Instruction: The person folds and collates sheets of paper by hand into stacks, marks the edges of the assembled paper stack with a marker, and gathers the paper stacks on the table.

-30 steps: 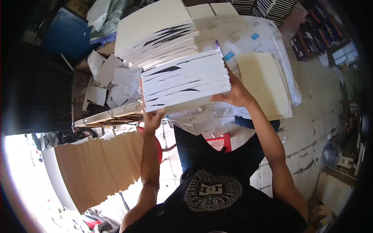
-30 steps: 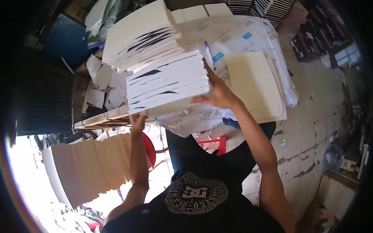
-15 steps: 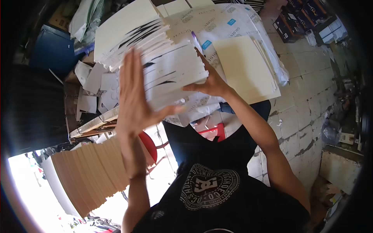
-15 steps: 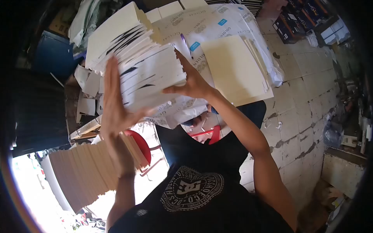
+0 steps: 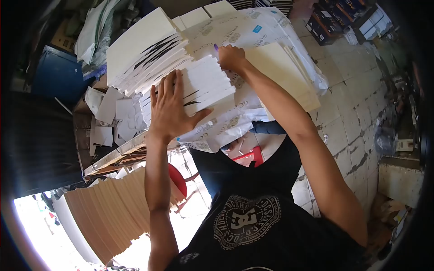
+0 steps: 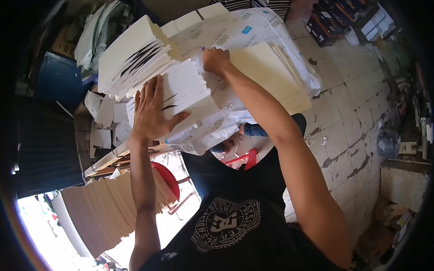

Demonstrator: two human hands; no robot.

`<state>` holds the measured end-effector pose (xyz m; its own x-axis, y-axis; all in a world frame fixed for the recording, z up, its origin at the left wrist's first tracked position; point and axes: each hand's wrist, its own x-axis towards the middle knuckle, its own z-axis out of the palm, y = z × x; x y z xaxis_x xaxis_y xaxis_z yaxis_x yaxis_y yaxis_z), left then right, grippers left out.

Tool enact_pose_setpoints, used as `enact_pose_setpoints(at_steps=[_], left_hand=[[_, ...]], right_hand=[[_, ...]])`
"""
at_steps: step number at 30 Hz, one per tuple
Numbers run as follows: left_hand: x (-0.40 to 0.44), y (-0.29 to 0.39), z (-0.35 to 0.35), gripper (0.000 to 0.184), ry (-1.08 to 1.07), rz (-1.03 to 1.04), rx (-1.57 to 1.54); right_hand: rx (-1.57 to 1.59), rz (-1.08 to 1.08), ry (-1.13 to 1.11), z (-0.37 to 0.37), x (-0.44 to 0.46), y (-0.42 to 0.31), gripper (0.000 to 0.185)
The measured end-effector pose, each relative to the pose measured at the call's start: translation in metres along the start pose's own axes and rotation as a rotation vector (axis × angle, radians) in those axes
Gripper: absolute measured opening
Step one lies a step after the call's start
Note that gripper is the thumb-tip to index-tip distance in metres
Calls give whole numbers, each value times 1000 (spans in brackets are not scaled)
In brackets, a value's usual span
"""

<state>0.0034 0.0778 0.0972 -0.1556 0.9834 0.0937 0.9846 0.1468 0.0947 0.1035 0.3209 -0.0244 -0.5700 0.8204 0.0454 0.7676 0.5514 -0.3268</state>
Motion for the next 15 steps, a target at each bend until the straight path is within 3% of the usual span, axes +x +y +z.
enact_pose_setpoints(at_steps=[4,6,8,10,15], left_hand=[[5,-1,-14,129,-77,-2,-2],[7,-6,-10,129,-72,15,-32],[10,-15,-4,126,-28,57,-81],[15,-18,-9,122,-47,50,-117],[16,-21,-7,120,-22,55,-153]], right_hand=[[288,112,-121,-39,15,16,32],[913,77,78,-81,-14,20,30],[1235,0,318,-119,-48,13,17],[1422,-162,602,-136,-71,2,13],[1500,-127,535,-119,-70,-16,24]])
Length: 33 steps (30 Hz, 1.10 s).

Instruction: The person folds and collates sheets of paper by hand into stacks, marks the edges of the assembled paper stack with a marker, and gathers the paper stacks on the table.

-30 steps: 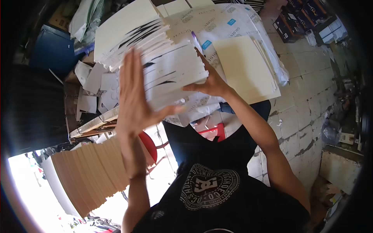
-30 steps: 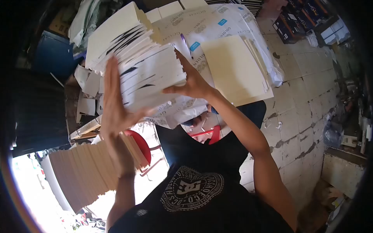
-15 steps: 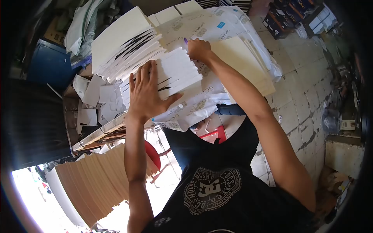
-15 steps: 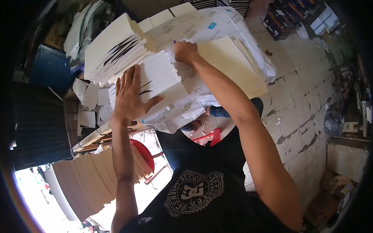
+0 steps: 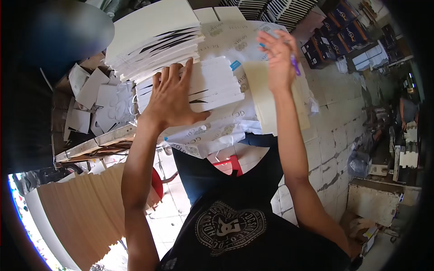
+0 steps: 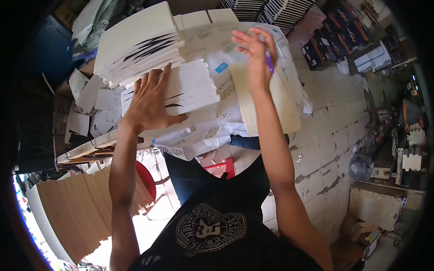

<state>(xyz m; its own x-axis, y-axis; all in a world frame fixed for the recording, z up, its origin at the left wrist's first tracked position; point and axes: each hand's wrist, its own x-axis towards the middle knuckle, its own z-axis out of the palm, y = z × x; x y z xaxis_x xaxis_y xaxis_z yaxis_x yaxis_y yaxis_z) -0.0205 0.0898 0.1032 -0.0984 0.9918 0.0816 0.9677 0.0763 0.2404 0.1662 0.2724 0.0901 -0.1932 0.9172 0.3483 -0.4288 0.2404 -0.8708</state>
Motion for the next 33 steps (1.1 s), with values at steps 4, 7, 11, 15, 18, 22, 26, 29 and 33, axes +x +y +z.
enact_pose_setpoints(at_steps=[4,7,11,15,18,22,26,29,33], left_hand=[[-10,5,1,120,10,29,5],[-22,19,-4,119,-10,42,-4],[-29,24,1,121,-16,56,11],[-24,20,-2,127,-42,24,33],[-17,13,-2,133,-53,5,48],[-17,13,-3,133,-26,-8,81],[-19,10,4,124,12,-42,115],[-15,9,5,120,46,-35,149],[-13,7,5,121,6,-54,156]], right_hand=[[4,357,-231,-3,-5,97,38],[32,670,-573,10,0,111,42],[-248,700,-895,14,4,115,42],[-129,756,-1024,16,6,127,41],[-121,781,-918,16,0,118,45],[-188,797,-880,14,1,121,47],[-91,752,-732,13,-2,123,48],[-89,532,-639,5,-5,131,50],[-218,248,-388,6,-12,101,51]])
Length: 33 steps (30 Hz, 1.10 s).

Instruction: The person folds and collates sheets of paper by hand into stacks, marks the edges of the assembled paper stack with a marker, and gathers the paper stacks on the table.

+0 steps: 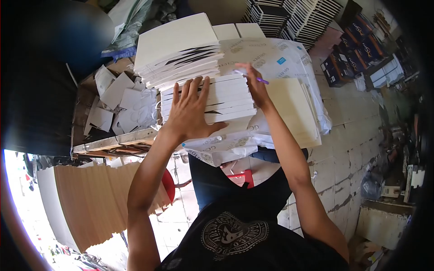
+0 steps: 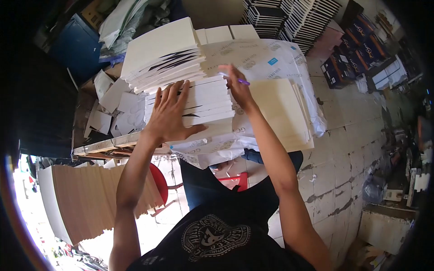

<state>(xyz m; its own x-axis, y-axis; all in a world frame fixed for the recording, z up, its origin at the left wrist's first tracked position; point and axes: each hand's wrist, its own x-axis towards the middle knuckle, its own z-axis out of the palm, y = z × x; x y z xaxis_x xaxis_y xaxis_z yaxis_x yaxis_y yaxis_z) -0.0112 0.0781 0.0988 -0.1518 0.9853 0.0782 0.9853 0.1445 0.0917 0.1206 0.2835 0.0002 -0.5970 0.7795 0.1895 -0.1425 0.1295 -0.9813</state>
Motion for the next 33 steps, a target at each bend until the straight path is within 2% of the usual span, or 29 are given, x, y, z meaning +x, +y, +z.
enact_pose_setpoints(at_steps=[2,3,6,7,10,11,14,15,19,25,33], left_hand=[[-1,-1,1,119,22,10,-10],[-1,-1,-1,119,23,10,-17],[-1,-1,0,118,41,11,-31],[-1,-2,1,117,49,13,-33],[-2,-1,0,116,63,17,-44],[-2,-2,1,116,72,20,-49],[-3,-3,3,114,96,28,-64],[-3,-2,2,114,102,32,-68],[-4,-4,5,113,132,32,-75],[-3,-3,4,114,119,25,-57],[-2,-3,6,112,123,19,-46]], right_hand=[[48,-21,155,-5,-6,-15,51],[23,-18,236,-9,-8,-29,41],[-73,-193,256,-14,-26,-63,25],[-29,-189,242,-12,-31,-76,18],[-79,-176,139,-2,-42,-96,14],[-150,-238,134,2,-41,-95,12],[-332,-212,99,15,-45,-101,13],[-498,-372,91,16,-41,-96,13],[-548,-323,142,25,-41,-97,11],[-709,-468,126,25,-38,-93,8],[-727,-444,112,26,-41,-94,5]])
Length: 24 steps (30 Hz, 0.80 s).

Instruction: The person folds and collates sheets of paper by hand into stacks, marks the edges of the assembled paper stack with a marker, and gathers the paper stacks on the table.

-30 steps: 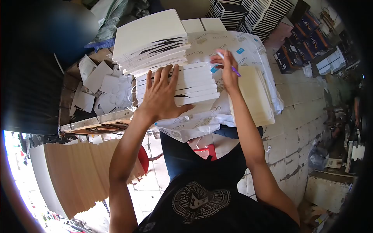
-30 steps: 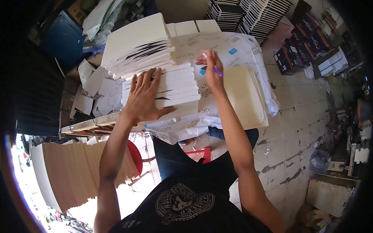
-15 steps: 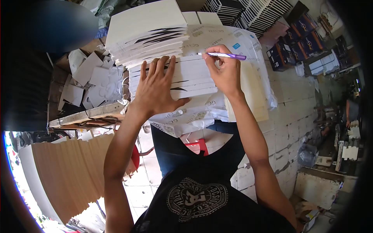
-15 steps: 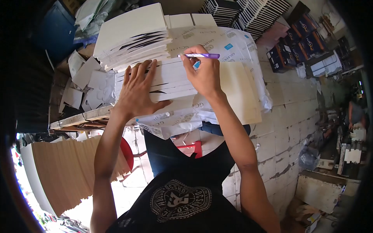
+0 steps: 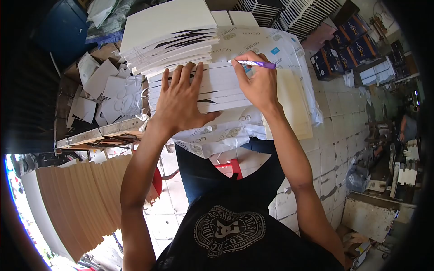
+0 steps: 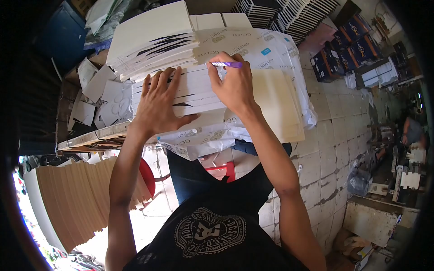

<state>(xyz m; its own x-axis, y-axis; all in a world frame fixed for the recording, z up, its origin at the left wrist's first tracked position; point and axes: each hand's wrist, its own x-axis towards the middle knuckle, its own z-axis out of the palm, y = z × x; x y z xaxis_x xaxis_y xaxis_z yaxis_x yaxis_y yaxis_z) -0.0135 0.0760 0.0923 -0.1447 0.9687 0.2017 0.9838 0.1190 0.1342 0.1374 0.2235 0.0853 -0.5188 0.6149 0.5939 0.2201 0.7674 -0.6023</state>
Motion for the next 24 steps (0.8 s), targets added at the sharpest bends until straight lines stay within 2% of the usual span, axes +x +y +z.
enact_pose_setpoints(at_steps=[10,16,20,23,24], left_hand=[[-1,0,0,112,10,15,0],[-1,0,1,114,17,9,5],[1,-1,0,114,-11,-3,12],[0,-3,5,112,4,-1,19],[0,-3,6,112,6,-4,18]], right_hand=[[-72,-61,-16,-9,-12,-10,6],[-151,-55,-133,-42,-41,-44,4],[-77,-22,-203,-62,-73,-63,9],[-38,-45,-93,-66,-71,-60,8],[-9,5,-22,-62,-63,-58,6]])
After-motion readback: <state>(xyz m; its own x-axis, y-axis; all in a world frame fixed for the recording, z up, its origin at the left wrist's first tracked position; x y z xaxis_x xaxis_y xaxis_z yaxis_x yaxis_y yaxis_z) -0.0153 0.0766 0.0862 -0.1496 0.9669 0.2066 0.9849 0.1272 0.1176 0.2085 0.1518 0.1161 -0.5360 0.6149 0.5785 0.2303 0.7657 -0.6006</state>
